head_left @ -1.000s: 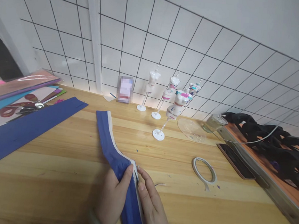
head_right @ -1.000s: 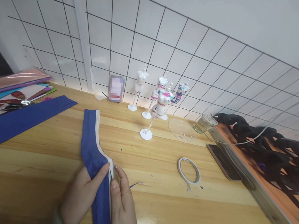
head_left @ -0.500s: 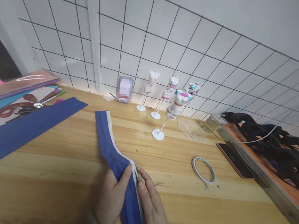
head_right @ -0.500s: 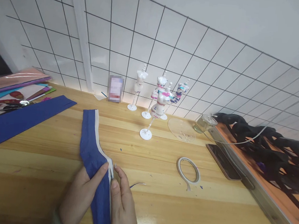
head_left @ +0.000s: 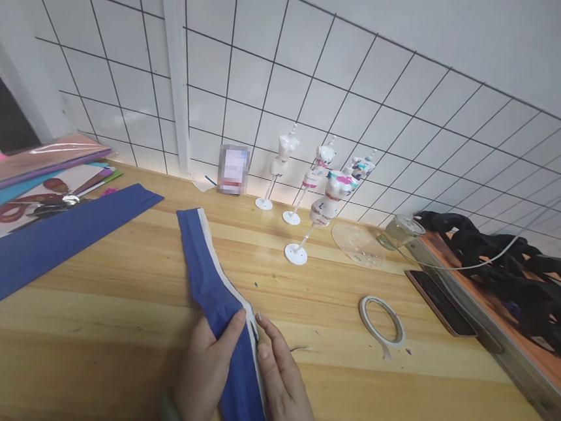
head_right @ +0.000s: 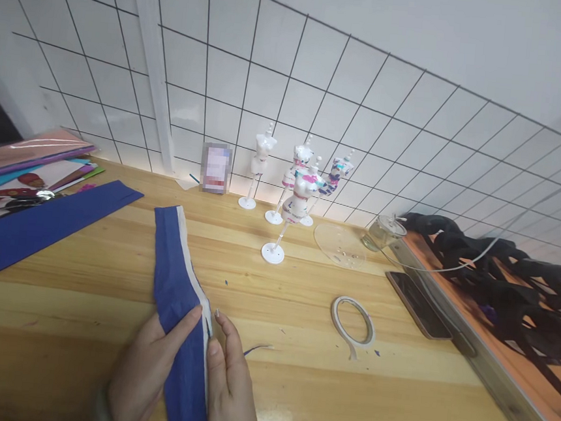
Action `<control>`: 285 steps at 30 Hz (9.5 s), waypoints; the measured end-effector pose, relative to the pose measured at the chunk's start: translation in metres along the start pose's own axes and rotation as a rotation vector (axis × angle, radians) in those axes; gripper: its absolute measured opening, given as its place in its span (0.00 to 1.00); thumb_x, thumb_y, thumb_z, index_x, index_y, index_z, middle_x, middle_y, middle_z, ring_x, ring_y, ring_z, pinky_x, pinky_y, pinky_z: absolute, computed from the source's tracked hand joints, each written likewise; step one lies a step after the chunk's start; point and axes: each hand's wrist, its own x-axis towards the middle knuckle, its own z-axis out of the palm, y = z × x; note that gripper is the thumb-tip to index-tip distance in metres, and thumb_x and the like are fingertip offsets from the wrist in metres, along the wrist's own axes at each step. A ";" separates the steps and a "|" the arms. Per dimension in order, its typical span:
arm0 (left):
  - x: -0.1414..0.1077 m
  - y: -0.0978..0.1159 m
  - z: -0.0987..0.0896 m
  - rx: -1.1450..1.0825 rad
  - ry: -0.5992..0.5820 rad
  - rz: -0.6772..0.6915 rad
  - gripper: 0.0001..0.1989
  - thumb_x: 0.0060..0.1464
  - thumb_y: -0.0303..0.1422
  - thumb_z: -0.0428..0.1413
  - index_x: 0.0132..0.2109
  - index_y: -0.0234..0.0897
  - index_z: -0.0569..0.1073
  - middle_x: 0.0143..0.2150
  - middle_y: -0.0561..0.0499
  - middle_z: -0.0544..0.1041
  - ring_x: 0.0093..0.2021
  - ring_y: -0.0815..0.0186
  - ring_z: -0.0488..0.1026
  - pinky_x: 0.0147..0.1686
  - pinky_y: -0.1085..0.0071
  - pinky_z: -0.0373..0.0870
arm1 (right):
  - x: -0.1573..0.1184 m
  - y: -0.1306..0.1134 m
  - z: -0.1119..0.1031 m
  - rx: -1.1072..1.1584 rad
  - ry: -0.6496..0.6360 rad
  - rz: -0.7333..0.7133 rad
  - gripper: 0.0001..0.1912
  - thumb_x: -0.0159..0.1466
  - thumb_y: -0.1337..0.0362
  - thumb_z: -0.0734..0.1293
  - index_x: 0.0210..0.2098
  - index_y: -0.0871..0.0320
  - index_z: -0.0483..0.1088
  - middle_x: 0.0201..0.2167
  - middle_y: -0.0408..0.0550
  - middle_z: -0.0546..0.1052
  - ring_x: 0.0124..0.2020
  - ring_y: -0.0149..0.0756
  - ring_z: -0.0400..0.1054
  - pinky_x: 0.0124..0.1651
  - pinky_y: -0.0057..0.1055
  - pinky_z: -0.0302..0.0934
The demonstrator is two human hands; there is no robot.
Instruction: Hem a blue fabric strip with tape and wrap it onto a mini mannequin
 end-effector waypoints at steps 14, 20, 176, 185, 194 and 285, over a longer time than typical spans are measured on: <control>-0.001 0.004 0.000 -0.118 -0.024 -0.075 0.18 0.48 0.40 0.58 0.45 0.36 0.71 0.43 0.45 0.78 0.45 0.57 0.73 0.46 0.64 0.68 | 0.001 0.001 -0.002 0.001 0.009 0.021 0.37 0.54 0.38 0.60 0.55 0.55 0.63 0.58 0.48 0.63 0.61 0.39 0.51 0.63 0.35 0.43; 0.000 0.002 -0.001 -0.089 -0.021 -0.045 0.17 0.47 0.40 0.58 0.43 0.36 0.71 0.41 0.45 0.79 0.41 0.58 0.75 0.42 0.65 0.70 | 0.000 0.003 -0.002 0.022 0.022 0.049 0.38 0.53 0.38 0.61 0.55 0.55 0.63 0.59 0.47 0.63 0.62 0.40 0.49 0.65 0.38 0.35; -0.010 0.005 0.003 0.118 -0.168 0.018 0.17 0.43 0.37 0.58 0.42 0.35 0.72 0.45 0.45 0.78 0.45 0.55 0.74 0.45 0.65 0.70 | 0.002 -0.004 -0.006 0.114 0.043 0.090 0.40 0.51 0.37 0.63 0.54 0.58 0.63 0.58 0.49 0.63 0.62 0.42 0.50 0.64 0.39 0.41; -0.010 0.001 0.002 0.123 -0.151 0.000 0.18 0.42 0.38 0.59 0.42 0.35 0.74 0.42 0.45 0.79 0.44 0.54 0.74 0.44 0.64 0.71 | 0.002 -0.003 -0.006 0.091 0.045 0.055 0.37 0.53 0.39 0.62 0.54 0.57 0.64 0.58 0.49 0.64 0.61 0.40 0.51 0.63 0.38 0.43; -0.013 0.003 0.002 0.112 -0.165 0.000 0.18 0.43 0.38 0.58 0.43 0.35 0.73 0.43 0.45 0.79 0.46 0.54 0.74 0.45 0.63 0.70 | 0.003 0.001 -0.007 0.086 0.055 0.016 0.31 0.56 0.42 0.63 0.53 0.54 0.66 0.56 0.46 0.66 0.60 0.42 0.53 0.61 0.36 0.48; -0.005 0.018 0.001 -0.262 -0.072 -0.219 0.16 0.37 0.33 0.64 0.36 0.35 0.72 0.33 0.47 0.80 0.36 0.55 0.76 0.35 0.66 0.73 | 0.002 0.004 -0.005 -0.032 -0.013 -0.005 0.38 0.55 0.37 0.58 0.55 0.57 0.63 0.58 0.49 0.64 0.61 0.40 0.52 0.62 0.35 0.46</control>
